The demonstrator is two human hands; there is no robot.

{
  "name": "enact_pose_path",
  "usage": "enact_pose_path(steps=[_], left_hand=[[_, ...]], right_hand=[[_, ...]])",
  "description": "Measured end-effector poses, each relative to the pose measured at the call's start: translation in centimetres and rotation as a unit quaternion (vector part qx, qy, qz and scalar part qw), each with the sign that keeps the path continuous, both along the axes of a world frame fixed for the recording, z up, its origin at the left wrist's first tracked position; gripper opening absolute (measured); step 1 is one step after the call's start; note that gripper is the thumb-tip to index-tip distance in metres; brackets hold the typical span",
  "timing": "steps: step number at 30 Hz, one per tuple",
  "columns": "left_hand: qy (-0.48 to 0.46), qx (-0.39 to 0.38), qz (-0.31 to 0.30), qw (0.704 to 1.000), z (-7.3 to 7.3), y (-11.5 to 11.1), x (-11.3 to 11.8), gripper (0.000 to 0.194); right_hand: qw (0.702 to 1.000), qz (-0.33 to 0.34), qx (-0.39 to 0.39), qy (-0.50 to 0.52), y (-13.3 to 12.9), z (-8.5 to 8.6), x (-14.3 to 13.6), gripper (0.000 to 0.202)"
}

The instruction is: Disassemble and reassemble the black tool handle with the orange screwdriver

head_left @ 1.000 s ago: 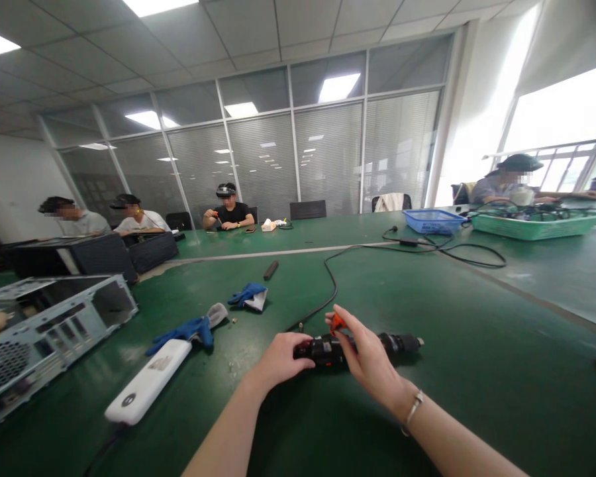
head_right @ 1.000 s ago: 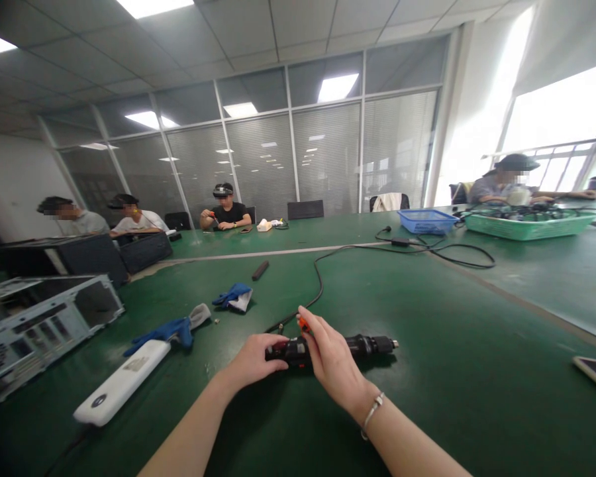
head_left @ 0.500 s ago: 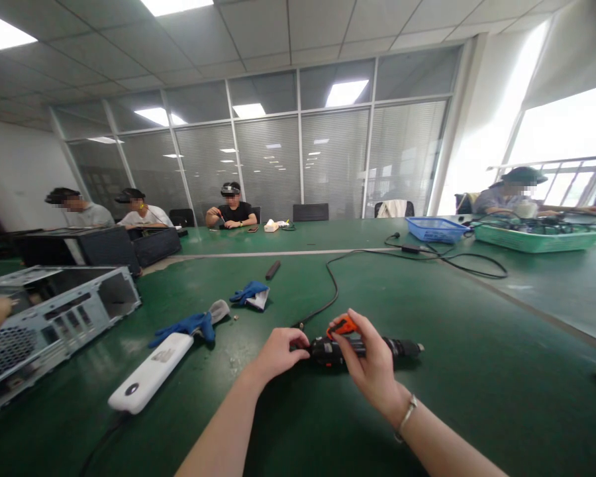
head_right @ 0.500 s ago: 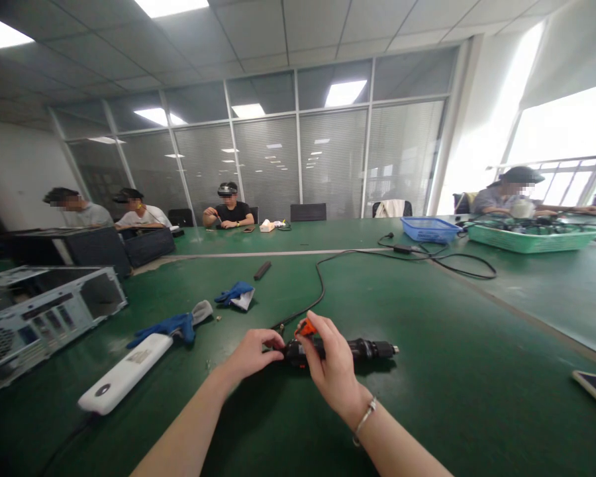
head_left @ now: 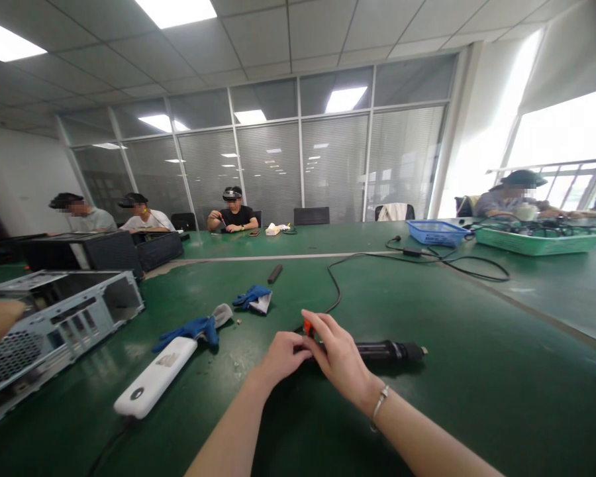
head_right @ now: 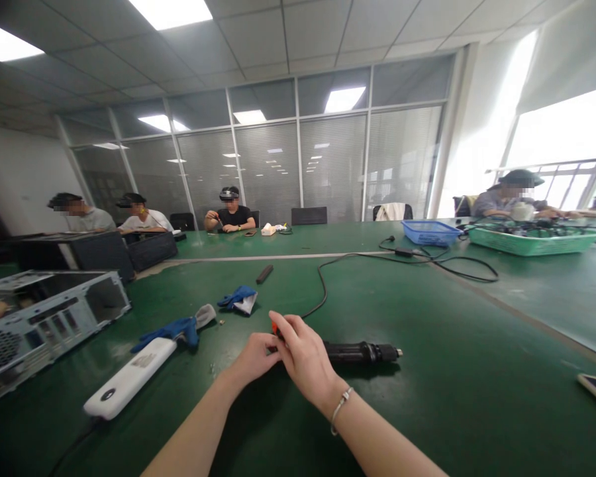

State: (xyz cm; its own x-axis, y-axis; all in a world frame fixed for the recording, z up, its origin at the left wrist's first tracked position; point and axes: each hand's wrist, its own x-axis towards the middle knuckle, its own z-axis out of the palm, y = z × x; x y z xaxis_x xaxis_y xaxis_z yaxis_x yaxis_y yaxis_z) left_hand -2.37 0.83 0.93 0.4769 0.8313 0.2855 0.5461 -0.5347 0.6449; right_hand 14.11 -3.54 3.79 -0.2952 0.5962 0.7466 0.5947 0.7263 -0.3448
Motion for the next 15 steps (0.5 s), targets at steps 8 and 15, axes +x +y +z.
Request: enact_pose_path(steps=[8,15], left_hand=[[-0.005,0.002,-0.001,1.0,0.19,0.1,0.14,0.014],[-0.012,-0.005,0.007,1.0,0.18,-0.02,0.35,0.014]], right_hand=[[0.995,0.047,-0.036,0.083,0.56,-0.6,-0.17,0.052],[0.998,0.003,-0.027,0.054,0.09,-0.39,0.25,0.05]])
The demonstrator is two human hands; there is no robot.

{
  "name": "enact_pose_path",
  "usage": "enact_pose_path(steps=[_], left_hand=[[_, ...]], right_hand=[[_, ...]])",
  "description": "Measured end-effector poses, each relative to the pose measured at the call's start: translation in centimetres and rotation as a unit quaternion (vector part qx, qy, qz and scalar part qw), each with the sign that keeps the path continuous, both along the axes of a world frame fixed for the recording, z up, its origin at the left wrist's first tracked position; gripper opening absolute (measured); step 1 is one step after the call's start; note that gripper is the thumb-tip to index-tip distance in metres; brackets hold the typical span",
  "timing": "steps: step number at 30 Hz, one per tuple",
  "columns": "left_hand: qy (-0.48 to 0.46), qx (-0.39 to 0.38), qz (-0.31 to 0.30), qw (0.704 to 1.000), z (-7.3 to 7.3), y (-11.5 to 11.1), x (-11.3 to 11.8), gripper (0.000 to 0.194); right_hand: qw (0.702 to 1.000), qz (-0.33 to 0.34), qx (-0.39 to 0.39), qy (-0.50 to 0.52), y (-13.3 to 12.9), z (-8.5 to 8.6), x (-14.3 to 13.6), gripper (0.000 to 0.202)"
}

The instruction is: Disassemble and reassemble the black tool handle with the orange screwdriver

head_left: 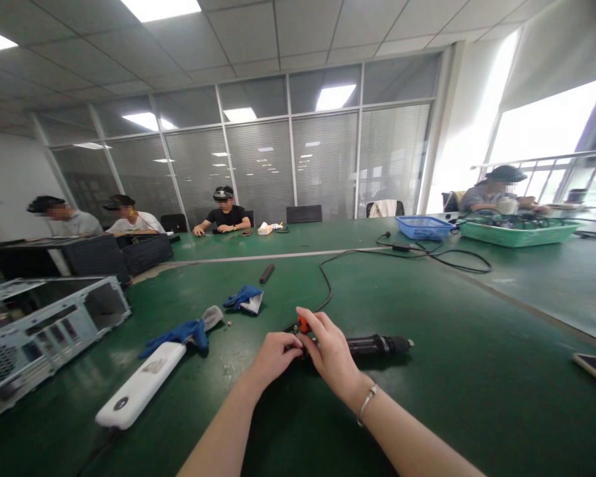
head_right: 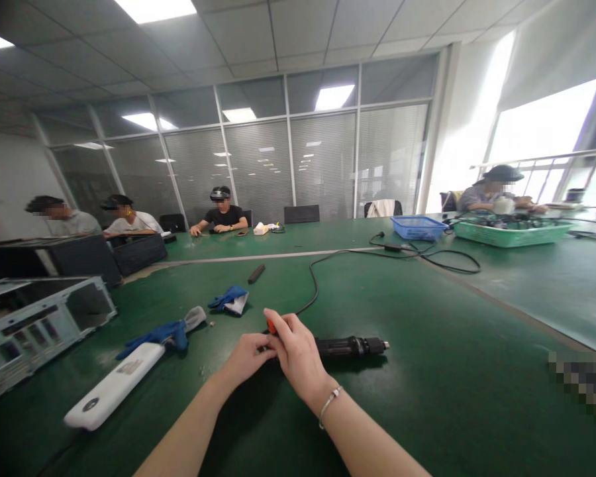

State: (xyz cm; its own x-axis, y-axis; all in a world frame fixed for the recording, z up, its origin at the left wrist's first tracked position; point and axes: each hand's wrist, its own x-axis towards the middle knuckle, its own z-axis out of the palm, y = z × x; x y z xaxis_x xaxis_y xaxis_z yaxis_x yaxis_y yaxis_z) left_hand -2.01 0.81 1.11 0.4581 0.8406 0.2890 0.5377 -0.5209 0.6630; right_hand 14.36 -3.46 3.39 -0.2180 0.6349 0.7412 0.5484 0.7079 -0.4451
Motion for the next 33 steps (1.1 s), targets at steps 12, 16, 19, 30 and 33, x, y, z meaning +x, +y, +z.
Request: enact_pose_path(steps=[12,16,19,30,33], left_hand=[[-0.003,-0.005,0.0,1.0,0.09,-0.12,0.19,0.012],[0.011,-0.005,0.015,1.0,0.11,-0.19,0.19,0.014],[0.009,0.004,0.008,1.0,0.07,-0.18,0.14,0.017],[0.009,0.011,0.007,1.0,-0.03,-0.07,0.16,0.016],[0.007,0.003,-0.007,1.0,0.02,-0.12,0.13,0.014]], right_hand=[[0.999,0.019,0.016,-0.026,-0.31,0.29,-0.16,0.049],[0.999,0.046,0.016,-0.005,-0.34,0.06,-0.33,0.055],[0.999,-0.004,0.035,-0.019,-0.33,-0.08,-0.37,0.05],[0.999,-0.001,0.031,-0.025,-0.34,-0.18,-0.36,0.049],[1.0,0.009,0.02,-0.019,-0.18,-0.22,-0.26,0.049]])
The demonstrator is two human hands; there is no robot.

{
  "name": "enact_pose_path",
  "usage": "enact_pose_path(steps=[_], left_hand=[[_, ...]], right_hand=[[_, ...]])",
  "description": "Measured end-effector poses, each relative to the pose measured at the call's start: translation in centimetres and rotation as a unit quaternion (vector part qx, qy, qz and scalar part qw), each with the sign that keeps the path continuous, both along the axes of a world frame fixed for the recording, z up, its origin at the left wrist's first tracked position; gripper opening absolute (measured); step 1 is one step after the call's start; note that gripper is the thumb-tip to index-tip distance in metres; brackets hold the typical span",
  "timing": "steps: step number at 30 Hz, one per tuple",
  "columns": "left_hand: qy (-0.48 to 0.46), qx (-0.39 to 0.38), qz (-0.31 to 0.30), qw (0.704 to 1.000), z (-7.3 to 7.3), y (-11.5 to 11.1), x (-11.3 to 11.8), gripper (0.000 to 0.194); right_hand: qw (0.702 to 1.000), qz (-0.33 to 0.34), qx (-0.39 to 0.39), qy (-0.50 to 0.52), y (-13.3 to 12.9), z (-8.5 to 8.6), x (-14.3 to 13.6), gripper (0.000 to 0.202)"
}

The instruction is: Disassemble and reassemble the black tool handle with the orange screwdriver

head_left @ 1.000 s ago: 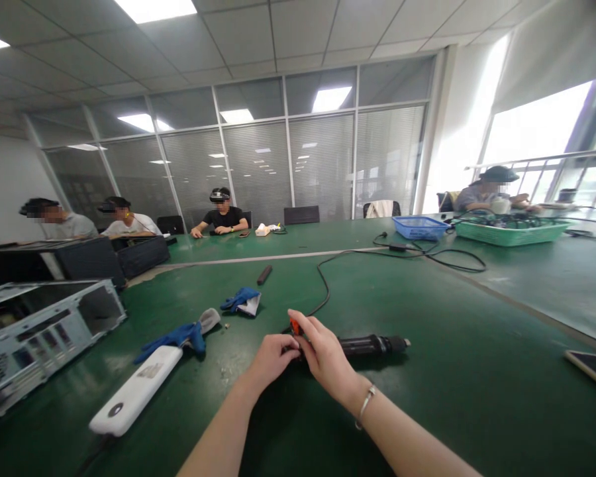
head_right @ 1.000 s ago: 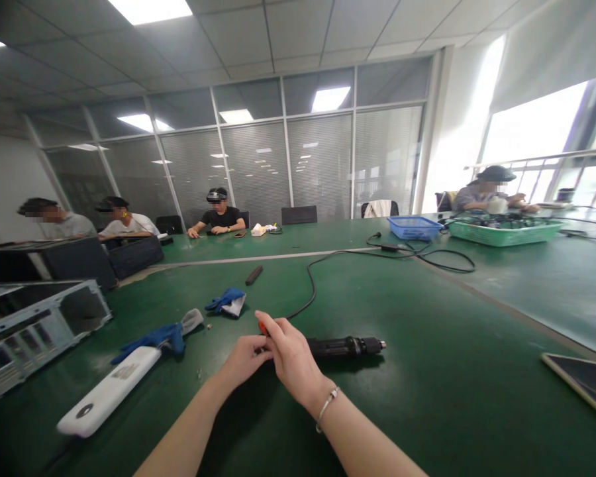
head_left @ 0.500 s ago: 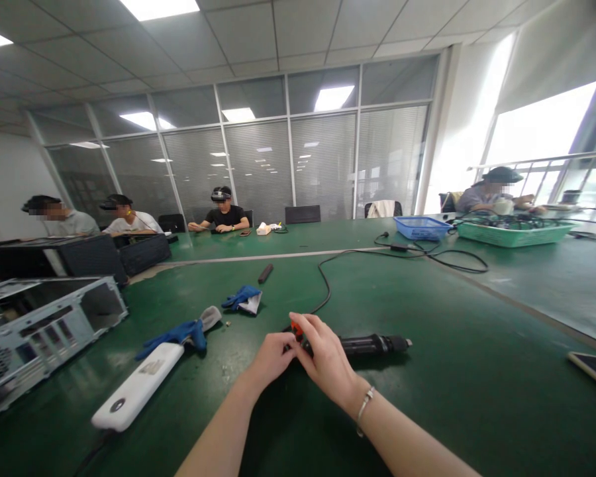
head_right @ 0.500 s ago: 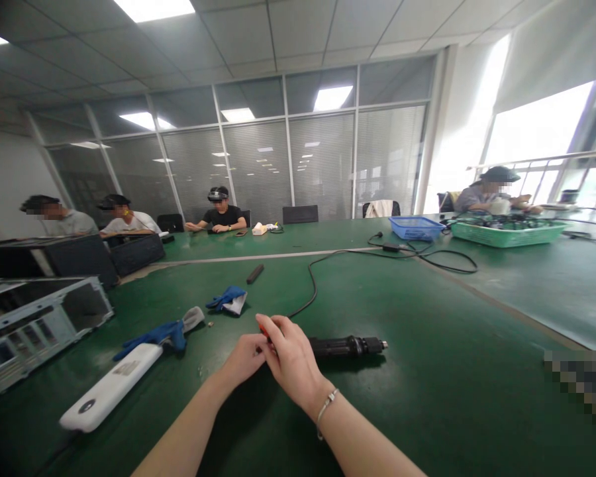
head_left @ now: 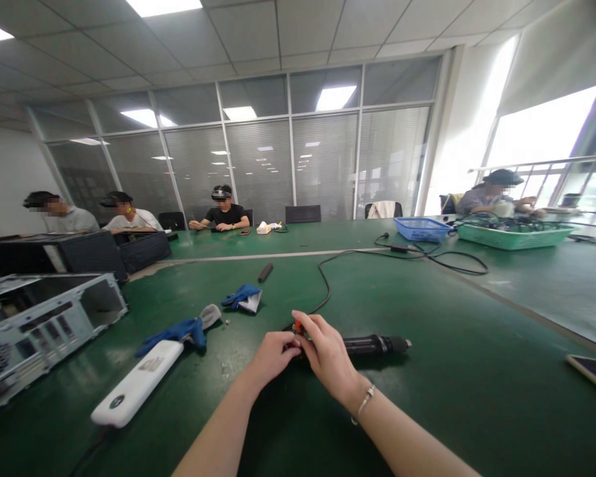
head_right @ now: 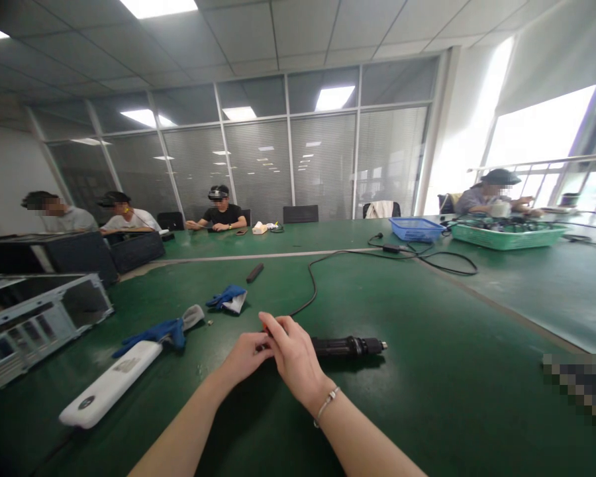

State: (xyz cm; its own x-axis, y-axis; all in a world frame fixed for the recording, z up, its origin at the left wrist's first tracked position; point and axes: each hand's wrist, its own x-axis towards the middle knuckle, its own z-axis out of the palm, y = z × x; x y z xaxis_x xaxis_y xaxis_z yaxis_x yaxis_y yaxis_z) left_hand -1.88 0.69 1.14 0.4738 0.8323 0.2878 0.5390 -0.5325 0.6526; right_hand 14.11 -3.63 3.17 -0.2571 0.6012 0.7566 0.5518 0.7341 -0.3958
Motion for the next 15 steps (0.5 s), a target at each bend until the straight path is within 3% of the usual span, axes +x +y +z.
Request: enact_pose_path(steps=[3,9,15], left_hand=[[0.006,-0.006,0.006,1.0,0.1,-0.03,-0.05,0.013],[0.011,-0.004,0.009,1.0,0.08,-0.04,-0.07,0.015],[0.03,0.002,0.026,0.999,-0.31,0.23,-0.17,0.013]], right_hand=[[0.999,0.043,0.002,0.014,0.0,0.05,-0.03,0.054],[0.999,-0.017,0.043,-0.007,-0.06,-0.15,-0.22,0.047],[0.999,0.026,0.033,-0.004,-0.23,-0.04,-0.23,0.057]])
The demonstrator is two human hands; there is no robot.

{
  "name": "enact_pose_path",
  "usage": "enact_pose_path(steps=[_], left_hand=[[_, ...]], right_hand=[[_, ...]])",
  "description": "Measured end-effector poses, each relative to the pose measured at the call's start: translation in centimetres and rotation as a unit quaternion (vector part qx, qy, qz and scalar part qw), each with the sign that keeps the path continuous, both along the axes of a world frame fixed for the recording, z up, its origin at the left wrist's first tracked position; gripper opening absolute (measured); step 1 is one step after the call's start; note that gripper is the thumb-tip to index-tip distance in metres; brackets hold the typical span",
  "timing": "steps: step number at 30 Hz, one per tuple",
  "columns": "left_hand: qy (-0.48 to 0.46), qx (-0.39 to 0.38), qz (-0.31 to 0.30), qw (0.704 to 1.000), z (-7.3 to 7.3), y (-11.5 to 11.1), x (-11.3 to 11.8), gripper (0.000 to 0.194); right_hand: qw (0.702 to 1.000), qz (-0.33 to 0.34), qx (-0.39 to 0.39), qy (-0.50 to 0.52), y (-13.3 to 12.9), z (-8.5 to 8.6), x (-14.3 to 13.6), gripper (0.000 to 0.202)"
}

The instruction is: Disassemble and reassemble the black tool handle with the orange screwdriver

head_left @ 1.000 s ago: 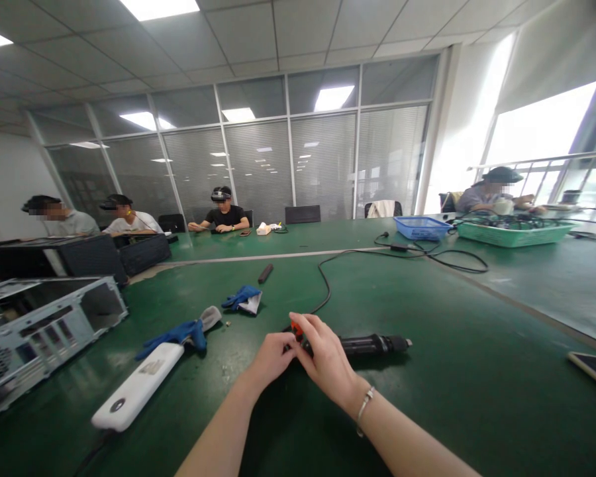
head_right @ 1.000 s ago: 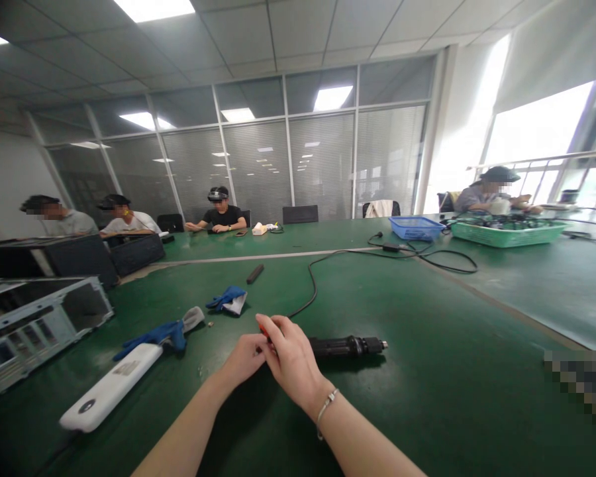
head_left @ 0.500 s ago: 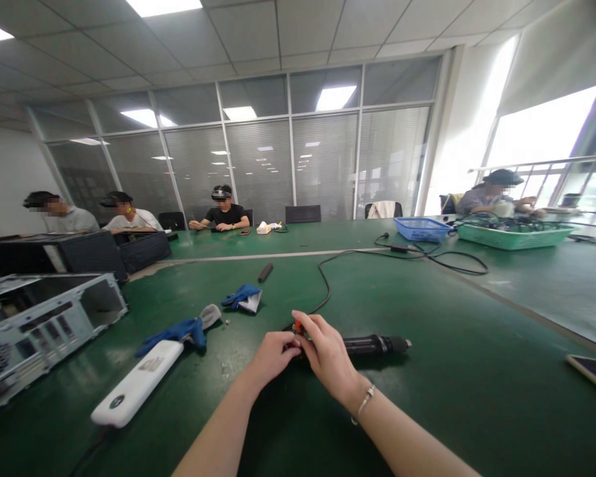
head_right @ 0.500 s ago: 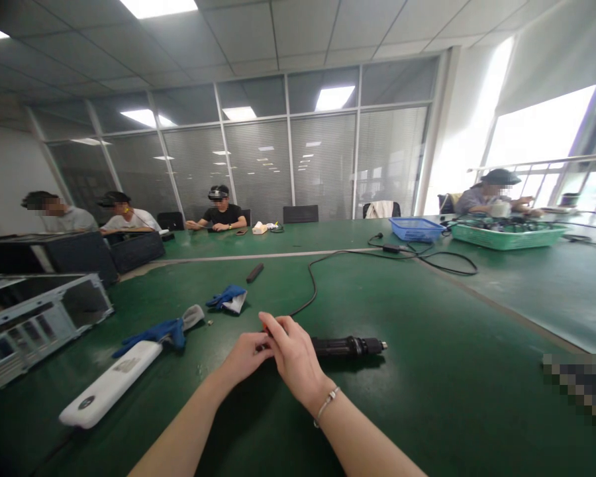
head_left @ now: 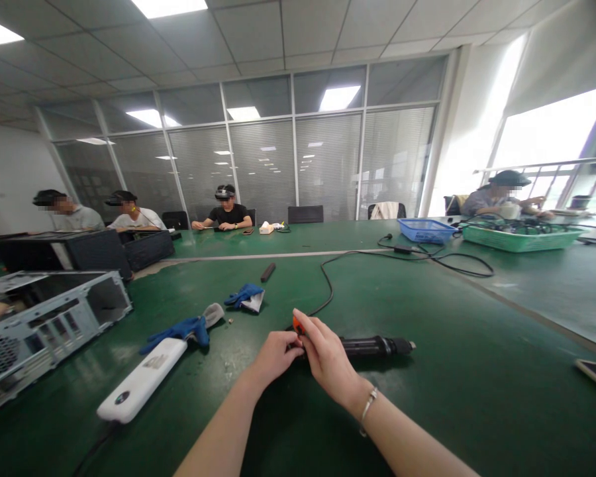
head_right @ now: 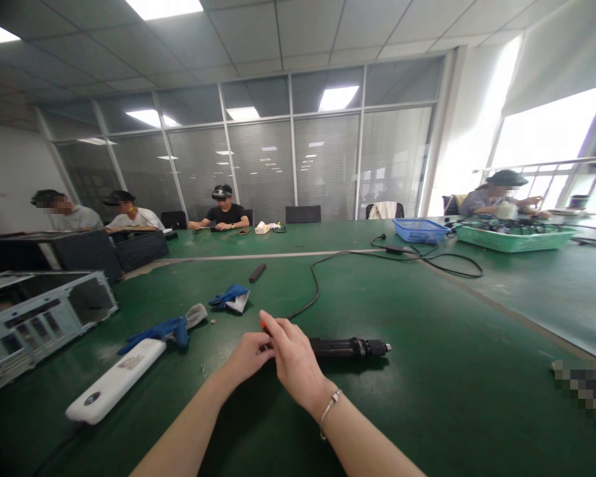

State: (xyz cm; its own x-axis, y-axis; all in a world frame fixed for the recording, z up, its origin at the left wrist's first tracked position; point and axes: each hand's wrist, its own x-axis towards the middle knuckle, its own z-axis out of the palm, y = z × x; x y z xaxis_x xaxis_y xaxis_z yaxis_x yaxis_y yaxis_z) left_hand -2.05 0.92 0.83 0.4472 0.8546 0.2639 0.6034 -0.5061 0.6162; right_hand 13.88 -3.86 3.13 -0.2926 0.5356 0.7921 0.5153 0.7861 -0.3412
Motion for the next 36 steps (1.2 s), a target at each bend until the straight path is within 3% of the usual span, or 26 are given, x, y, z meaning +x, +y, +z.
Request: enact_pose_path(steps=[5,12,17,23,29,36], left_hand=[[-0.02,0.005,-0.016,1.0,0.03,0.02,-0.04,0.012],[0.003,0.0,0.0,1.0,0.17,-0.11,0.0,0.013],[-0.003,-0.001,-0.012,1.0,0.13,-0.06,-0.08,0.014],[-0.004,0.006,-0.019,1.0,0.1,-0.02,-0.06,0.014],[-0.01,-0.001,-0.019,1.0,0.33,-0.16,-0.08,0.014],[0.0,0.004,-0.011,1.0,0.12,-0.04,-0.06,0.014]], right_hand=[[0.998,-0.056,0.007,0.0,0.04,-0.37,0.12,0.048],[1.0,-0.018,0.01,-0.001,0.12,-0.53,0.01,0.051],[0.997,-0.064,0.042,0.025,0.03,-0.54,0.19,0.041],[1.0,-0.015,0.02,0.013,-0.14,-0.52,0.12,0.054],[0.998,-0.059,0.01,0.026,-0.09,-0.35,0.25,0.044],[1.0,0.006,0.008,-0.001,-0.15,-0.37,0.26,0.056]])
